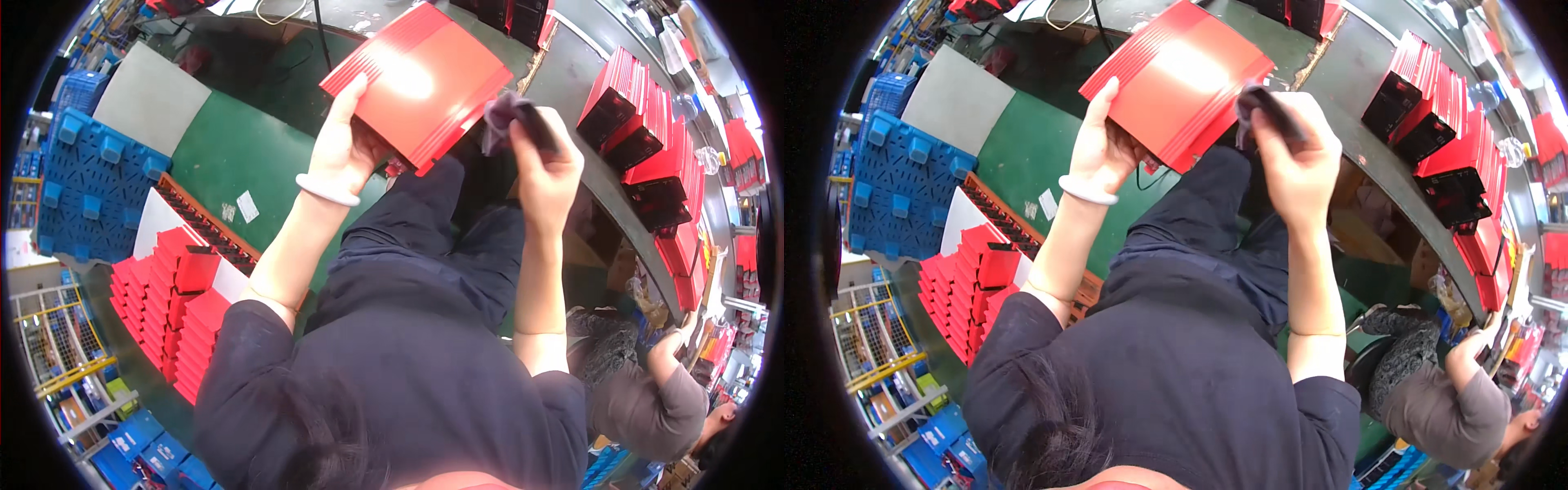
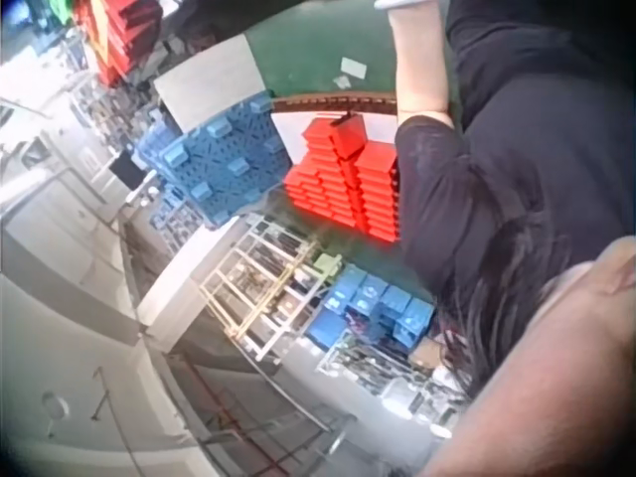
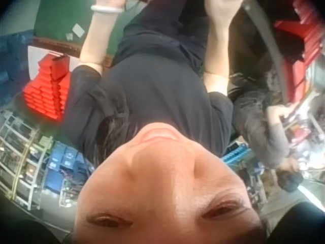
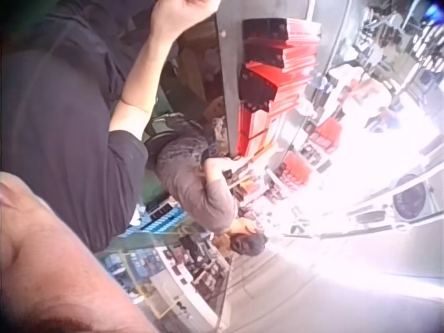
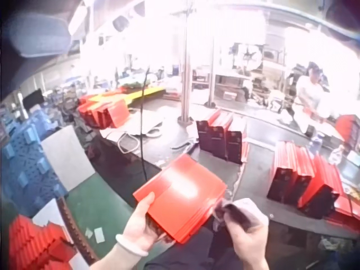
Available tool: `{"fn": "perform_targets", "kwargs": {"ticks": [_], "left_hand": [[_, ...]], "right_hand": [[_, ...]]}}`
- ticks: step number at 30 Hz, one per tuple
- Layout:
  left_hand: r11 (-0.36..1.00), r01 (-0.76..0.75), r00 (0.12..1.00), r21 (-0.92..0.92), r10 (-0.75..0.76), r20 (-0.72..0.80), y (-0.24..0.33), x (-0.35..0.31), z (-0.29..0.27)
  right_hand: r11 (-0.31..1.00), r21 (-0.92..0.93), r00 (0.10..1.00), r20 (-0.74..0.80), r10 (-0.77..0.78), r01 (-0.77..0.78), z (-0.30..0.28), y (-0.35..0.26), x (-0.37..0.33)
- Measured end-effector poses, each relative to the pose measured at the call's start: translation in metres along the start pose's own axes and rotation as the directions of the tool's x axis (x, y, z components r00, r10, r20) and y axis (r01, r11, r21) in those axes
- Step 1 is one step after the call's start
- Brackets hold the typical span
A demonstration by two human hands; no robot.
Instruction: Cleaning and inspecting red power inverter housings using a cloth and an air blower at a factory workbench.
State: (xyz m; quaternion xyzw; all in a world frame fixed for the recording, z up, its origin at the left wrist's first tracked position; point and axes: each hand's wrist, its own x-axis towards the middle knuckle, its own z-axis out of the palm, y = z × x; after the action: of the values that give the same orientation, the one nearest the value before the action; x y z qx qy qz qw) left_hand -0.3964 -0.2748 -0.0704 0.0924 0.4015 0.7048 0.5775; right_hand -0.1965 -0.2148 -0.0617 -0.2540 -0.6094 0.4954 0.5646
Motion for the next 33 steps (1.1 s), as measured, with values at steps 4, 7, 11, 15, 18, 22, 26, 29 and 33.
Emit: {"fn": "perform_targets", "kwargs": {"ticks": [4,7,11,15,18,22,26,29,33], "left_hand": [[0.999,-0.009,0.999,0.039,0.007,0.047,-0.006,-0.002,0.005],[0.998,0.025,0.971,-0.064,-0.009,0.238,-0.012,0.009,-0.014],[0.991,-0.019,0.956,-0.135,0.057,0.286,-0.015,0.006,-0.032],[0.978,-0.103,0.915,-0.183,0.165,0.369,-0.029,0.021,-0.069],[0.973,-0.154,0.897,-0.170,0.210,0.390,-0.031,0.027,-0.084],[0.971,-0.176,0.889,-0.163,0.228,0.398,-0.026,0.028,-0.090],[0.971,-0.140,0.920,-0.192,0.199,0.338,-0.027,0.031,-0.097],[0.972,-0.117,0.921,-0.203,0.182,0.343,-0.029,0.028,-0.092],[0.977,-0.113,0.919,-0.179,0.172,0.355,-0.028,0.026,-0.091]], "right_hand": [[0.601,-0.584,0.821,0.517,-0.244,0.546,0.023,0.002,-0.012],[0.513,-0.611,0.772,0.608,-0.183,0.603,0.041,0.004,-0.028],[0.409,-0.728,0.834,0.507,-0.219,0.550,0.036,0.003,-0.023],[0.319,-0.780,0.842,0.494,-0.215,0.539,0.037,-0.006,-0.032],[0.291,-0.794,0.843,0.472,-0.259,0.534,0.035,-0.007,-0.041],[0.351,-0.821,0.888,0.368,-0.277,0.450,0.023,-0.005,-0.037],[0.555,-0.782,0.951,0.153,-0.269,0.283,-0.004,0.005,-0.030],[0.984,-0.171,0.993,-0.098,-0.070,0.052,-0.019,0.022,-0.025],[0.997,-0.077,0.984,-0.171,-0.038,0.025,-0.014,0.012,-0.018]]}}
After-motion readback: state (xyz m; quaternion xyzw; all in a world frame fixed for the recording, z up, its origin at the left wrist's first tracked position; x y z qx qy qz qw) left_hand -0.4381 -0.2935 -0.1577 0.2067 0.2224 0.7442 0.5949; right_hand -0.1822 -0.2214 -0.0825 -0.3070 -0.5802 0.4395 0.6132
